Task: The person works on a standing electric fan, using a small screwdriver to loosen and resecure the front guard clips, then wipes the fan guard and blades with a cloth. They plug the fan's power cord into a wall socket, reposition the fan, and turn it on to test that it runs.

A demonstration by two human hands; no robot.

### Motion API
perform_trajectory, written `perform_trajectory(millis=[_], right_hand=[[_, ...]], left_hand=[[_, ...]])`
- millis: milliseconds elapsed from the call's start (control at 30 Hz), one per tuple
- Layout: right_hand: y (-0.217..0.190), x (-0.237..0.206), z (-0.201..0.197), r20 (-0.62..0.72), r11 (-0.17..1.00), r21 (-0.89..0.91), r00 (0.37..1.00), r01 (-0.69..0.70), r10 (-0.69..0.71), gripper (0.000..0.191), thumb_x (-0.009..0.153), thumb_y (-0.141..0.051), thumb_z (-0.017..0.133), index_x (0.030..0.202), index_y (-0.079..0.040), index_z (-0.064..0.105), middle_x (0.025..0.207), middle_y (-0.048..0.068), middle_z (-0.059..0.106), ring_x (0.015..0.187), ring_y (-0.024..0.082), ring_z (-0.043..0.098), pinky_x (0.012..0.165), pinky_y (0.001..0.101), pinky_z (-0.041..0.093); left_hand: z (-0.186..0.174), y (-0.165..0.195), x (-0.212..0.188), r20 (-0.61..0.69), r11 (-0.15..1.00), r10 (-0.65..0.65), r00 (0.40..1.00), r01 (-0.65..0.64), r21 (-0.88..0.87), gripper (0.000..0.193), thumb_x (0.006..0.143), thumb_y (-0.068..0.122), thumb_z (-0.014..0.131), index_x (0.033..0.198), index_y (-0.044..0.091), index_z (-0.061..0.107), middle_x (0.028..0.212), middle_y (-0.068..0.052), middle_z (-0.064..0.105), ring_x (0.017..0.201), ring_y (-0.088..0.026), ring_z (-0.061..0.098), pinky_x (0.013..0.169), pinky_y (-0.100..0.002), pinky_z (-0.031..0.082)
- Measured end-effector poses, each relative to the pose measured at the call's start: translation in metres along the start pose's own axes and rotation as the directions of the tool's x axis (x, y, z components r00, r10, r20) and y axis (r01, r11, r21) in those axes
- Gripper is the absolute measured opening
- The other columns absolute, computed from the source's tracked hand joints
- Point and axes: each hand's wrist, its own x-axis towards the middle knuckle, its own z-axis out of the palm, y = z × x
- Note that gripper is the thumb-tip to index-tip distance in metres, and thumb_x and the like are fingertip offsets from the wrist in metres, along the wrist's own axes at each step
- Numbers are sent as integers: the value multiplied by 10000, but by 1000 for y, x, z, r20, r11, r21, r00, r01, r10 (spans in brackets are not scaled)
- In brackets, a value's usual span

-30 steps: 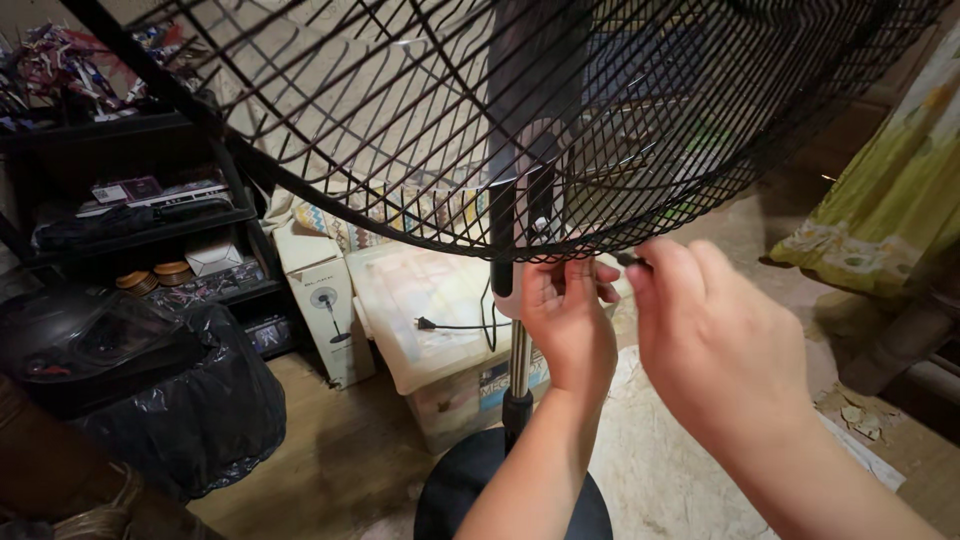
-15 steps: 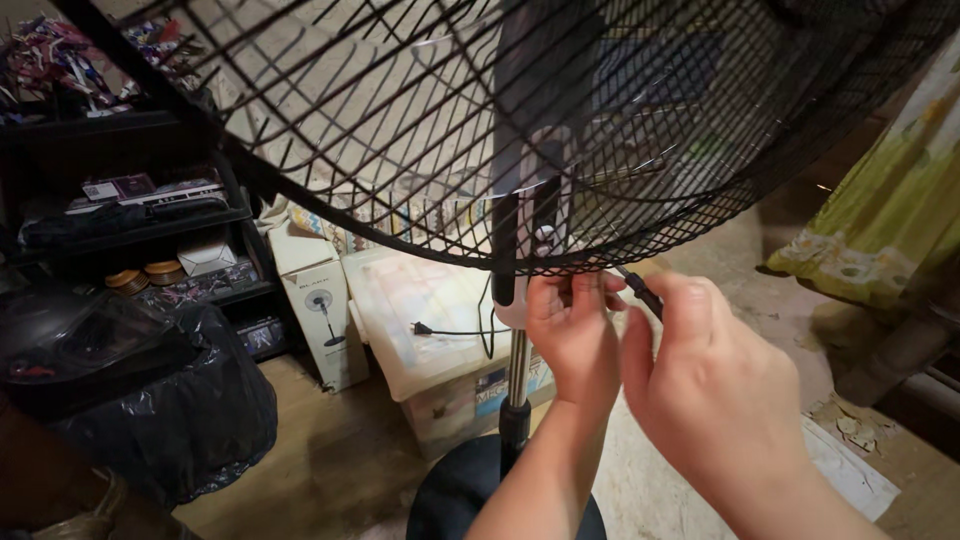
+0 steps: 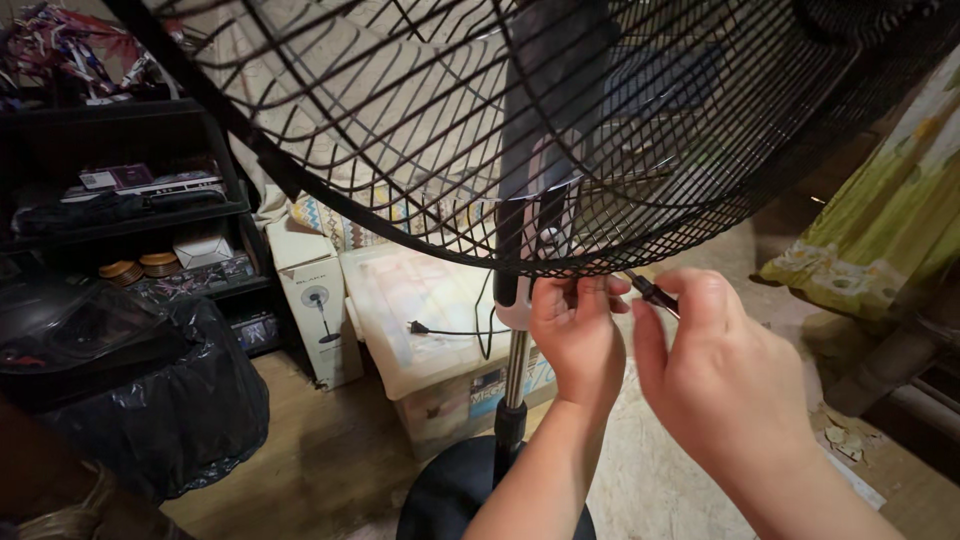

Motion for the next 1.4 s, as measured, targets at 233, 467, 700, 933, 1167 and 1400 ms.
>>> perform_trajectory(millis=[233, 467, 700, 933, 1167, 1400], right_hand=[[3, -2, 7, 23, 978, -195, 997, -73, 79, 243, 1010, -307, 788, 965, -130, 627, 906, 122, 638, 637, 343, 655, 551, 454, 519], [3, -15, 20, 28, 995, -4, 994, -103, 103, 296, 974, -273, 744, 1150, -62, 635, 914, 104, 681, 669, 350, 671, 585, 469, 530], [13, -8, 12, -55, 999, -35, 998, -19, 17, 139, 1106, -221, 736, 1174, -111, 686, 979, 96, 663, 797, 345, 676, 682, 448, 536], [8, -7, 14, 0, 995, -58, 997, -78, 78, 176, 1074, -248, 754, 1049, -112, 645, 867, 95, 664, 733, 350, 667, 632, 462, 519], [6, -4, 3, 17, 994, 88, 998, -57, 56, 230, 1022, -196, 726, 1168, -62, 609, 943, 136, 647, 764, 380, 667, 640, 481, 529], [0, -3, 9, -91, 998, -53, 995, -41, 36, 151, 1068, -221, 747, 1072, -89, 673, 927, 114, 630, 772, 353, 651, 646, 466, 515]], left_hand=[[-1, -8, 1, 17, 997, 54, 998, -53, -57, 48, 1093, 61, 645, 1117, 29, 617, 904, -62, 718, 771, -120, 657, 672, -282, 553], [-2, -4, -3, 39, 998, 29, 999, -26, -60, 75, 1070, 62, 663, 1121, 26, 622, 916, -65, 732, 818, -128, 692, 720, -277, 572], [4, 2, 2, -4, 999, -41, 999, 41, -22, 99, 1064, 111, 676, 1095, 29, 629, 884, -66, 721, 780, -126, 701, 664, -276, 570], [3, 8, 1, 0, 1000, 6, 1000, -6, 24, 87, 1072, 102, 681, 1096, 22, 656, 907, -46, 705, 762, -106, 671, 645, -268, 556], [1, 9, 1, 28, 999, 32, 999, -33, 18, 97, 1056, 97, 689, 1121, 27, 672, 942, -30, 708, 780, -101, 678, 655, -263, 556], [1, 6, 1, 18, 999, 38, 999, -38, -17, 106, 1078, 121, 689, 1120, 27, 664, 940, -28, 687, 781, -103, 662, 656, -265, 547]])
